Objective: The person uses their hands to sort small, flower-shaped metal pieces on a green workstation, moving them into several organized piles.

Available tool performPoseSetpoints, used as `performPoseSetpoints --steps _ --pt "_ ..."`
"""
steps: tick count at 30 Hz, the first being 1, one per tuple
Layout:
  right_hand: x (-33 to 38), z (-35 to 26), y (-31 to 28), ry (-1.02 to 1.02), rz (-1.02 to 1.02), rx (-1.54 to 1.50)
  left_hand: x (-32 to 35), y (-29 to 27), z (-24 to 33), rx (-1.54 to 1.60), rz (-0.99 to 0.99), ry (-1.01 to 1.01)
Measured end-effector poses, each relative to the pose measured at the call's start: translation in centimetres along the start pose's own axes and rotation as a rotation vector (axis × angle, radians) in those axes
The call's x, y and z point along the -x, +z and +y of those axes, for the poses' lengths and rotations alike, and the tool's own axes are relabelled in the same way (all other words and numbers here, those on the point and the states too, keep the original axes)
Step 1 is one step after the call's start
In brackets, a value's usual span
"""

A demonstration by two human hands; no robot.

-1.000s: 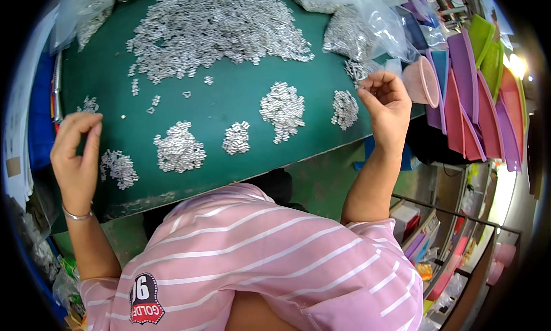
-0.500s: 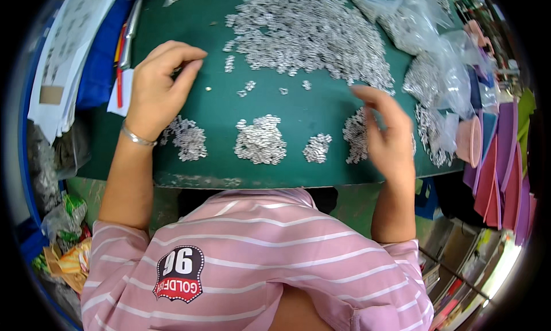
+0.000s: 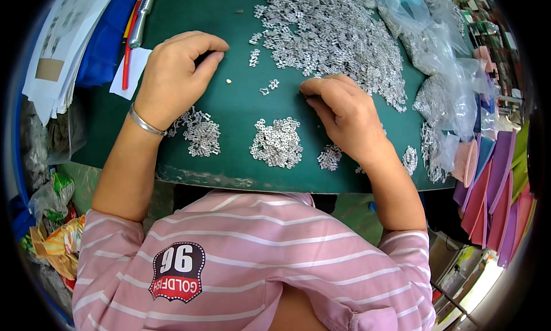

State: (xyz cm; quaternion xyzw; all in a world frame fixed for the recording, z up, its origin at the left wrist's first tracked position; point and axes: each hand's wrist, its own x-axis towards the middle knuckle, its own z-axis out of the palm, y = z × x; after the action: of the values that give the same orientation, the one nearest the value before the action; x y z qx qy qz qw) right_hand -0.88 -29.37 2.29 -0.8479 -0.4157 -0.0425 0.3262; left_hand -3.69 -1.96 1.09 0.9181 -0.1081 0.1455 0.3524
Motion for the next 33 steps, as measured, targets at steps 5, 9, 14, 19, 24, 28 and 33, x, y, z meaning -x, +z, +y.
performPoseSetpoints --steps 5,9,14,19,24,28,33 --pt "-1.5 -0.1 -0.2 -0.036 -0.02 0.069 0.1 -0.1 0.0 0.02 0.002 -0.01" --pt "-3.6 -1.2 2.0 -0.198 -0.047 0.021 0.0 0.0 -0.1 -0.005 0.003 -0.019" --pt "-3.6 -0.5 2.3 -0.181 -0.082 0.116 -0.1 0.0 -0.3 0.03 -0.011 -0.001" --pt "-1.0 0.9 -4.0 0.219 0.071 0.006 0.4 0.0 -0.7 0.034 0.005 0.013" --pt "7.9 3.2 -13.4 0.726 0.094 -0.168 0.2 -0.1 -0.3 0.042 -0.066 -0.002" --pt "13.7 3.3 -15.4 0.971 -0.039 -0.1 0.4 -0.1 -1.0 -0.007 -0.12 -0.095" --pt "13.5 2.3 -14.6 0.996 -0.118 0.177 0.5 -0.2 -0.8 -0.055 -0.109 -0.1"
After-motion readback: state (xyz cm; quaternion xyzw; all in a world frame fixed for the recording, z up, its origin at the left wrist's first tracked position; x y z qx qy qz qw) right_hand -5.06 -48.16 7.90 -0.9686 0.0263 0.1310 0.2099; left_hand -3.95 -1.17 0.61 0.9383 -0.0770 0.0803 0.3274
